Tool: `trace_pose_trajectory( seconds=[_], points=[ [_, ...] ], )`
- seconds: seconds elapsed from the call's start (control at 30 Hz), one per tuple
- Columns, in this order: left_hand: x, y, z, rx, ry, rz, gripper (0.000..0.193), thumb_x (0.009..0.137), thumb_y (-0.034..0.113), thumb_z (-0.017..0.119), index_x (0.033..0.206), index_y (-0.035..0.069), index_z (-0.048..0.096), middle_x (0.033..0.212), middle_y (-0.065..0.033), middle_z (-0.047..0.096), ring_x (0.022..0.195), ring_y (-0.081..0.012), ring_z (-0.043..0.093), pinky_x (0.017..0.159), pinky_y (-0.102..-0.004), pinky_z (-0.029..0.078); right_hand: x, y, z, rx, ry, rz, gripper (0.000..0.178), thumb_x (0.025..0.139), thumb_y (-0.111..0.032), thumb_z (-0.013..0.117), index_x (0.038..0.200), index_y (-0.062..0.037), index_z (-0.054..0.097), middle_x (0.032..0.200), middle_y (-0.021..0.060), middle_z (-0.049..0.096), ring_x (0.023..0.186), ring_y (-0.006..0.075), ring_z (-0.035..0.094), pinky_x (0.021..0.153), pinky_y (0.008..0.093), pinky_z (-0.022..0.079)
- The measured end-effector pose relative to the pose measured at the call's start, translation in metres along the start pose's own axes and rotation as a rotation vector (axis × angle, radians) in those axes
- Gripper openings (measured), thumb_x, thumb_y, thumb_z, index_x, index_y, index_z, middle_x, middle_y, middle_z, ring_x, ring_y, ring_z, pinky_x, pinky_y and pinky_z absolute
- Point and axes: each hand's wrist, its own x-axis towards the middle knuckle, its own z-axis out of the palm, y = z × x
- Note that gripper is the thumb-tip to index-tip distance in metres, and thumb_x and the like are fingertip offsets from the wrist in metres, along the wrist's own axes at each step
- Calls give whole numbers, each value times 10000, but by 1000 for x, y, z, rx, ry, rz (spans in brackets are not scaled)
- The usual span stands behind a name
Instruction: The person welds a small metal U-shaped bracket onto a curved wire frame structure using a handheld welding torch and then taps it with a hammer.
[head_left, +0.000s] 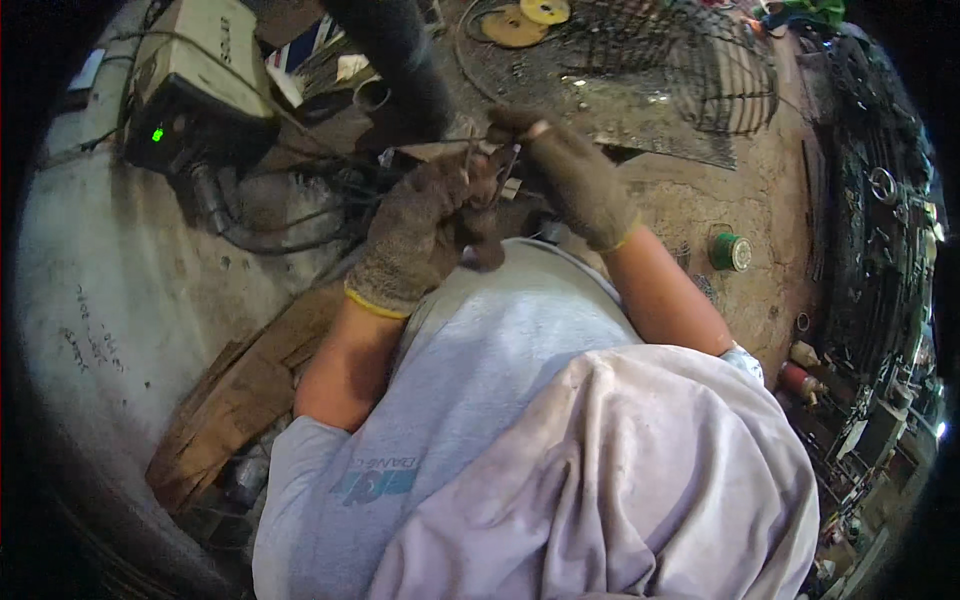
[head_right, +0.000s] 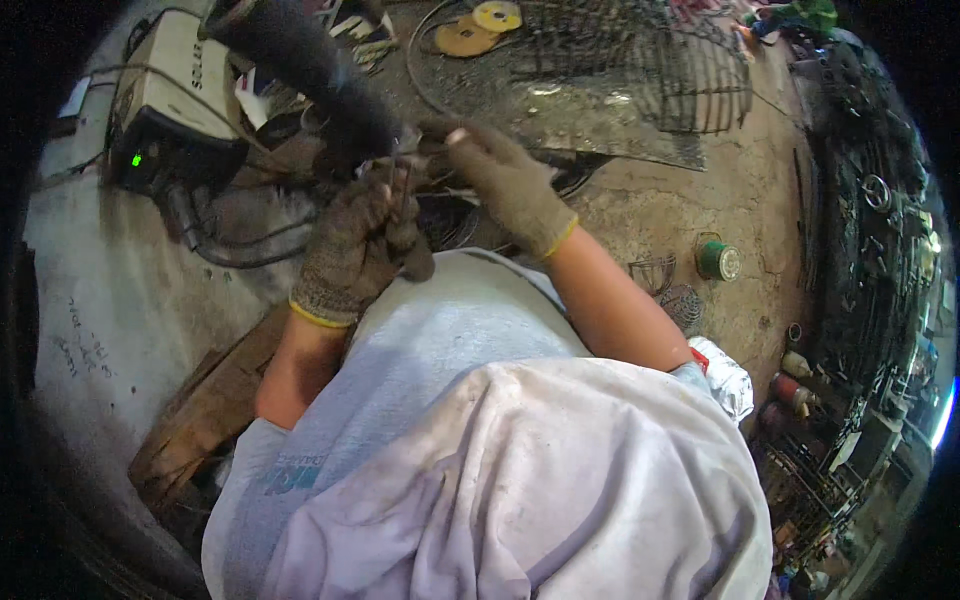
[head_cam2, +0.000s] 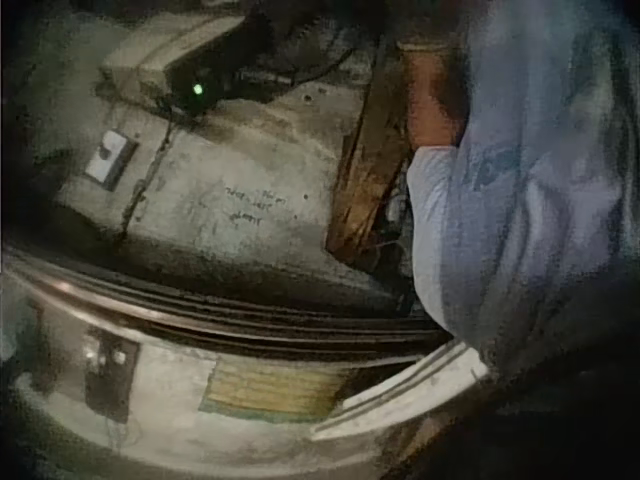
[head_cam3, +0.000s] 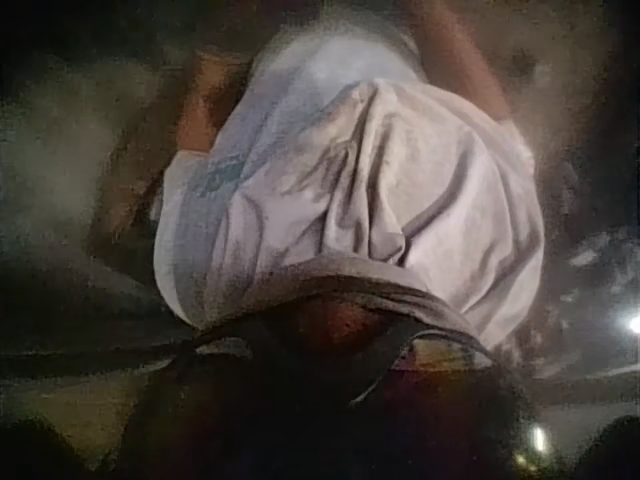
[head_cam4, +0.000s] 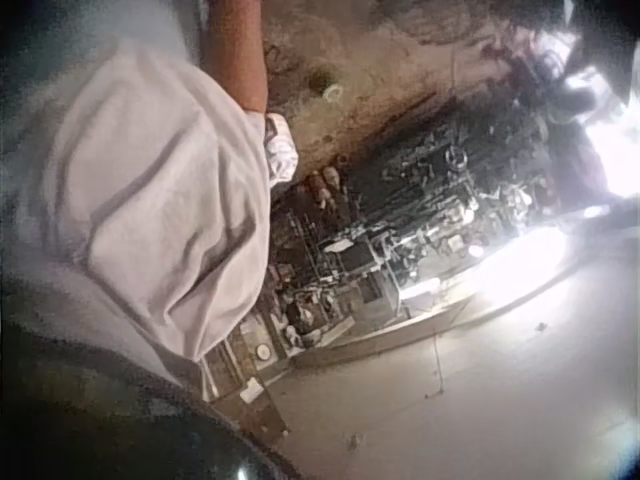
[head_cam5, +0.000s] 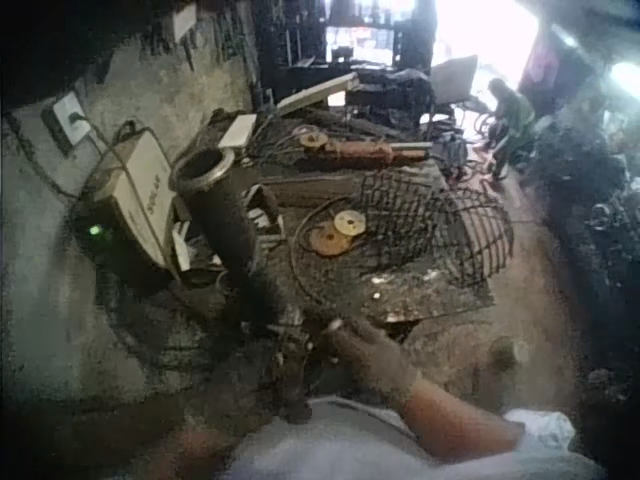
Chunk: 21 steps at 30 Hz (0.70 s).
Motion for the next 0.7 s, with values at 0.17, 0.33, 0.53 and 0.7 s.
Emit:
trace_pose_trajectory(
  seconds=[0.17,0.33,0.53,0.7],
  points=[
    [5,11,11,697,-82,48,243,992,246,570,1152,68,612,844,-8,628,657,-122,592,541,-312,502,4,-3,-8,-187,-97,36,328,974,-260,615,1232,-63,666,1123,66,712,1042,174,644,968,329,492],
    [23,8,29,243,203,-138,311,980,321,577,1139,58,623,921,-27,664,686,-135,630,529,-320,535,21,10,-29,-631,165,-47,447,932,-448,588,1127,-63,706,1079,184,703,1044,345,659,950,415,473],
    [22,1,-12,866,282,208,296,954,324,596,1063,65,688,1057,-69,693,816,-188,647,727,-339,524,33,33,-20,-789,220,-189,380,919,-388,602,1100,-72,708,1073,207,698,1013,379,662,921,445,488],
    [17,3,-40,1192,332,391,235,973,208,548,1073,51,691,1053,-72,687,924,-192,653,799,-343,522,32,31,6,-617,133,54,338,974,-280,592,1156,-2,653,1013,126,711,898,196,670,815,312,527]
  ],
)
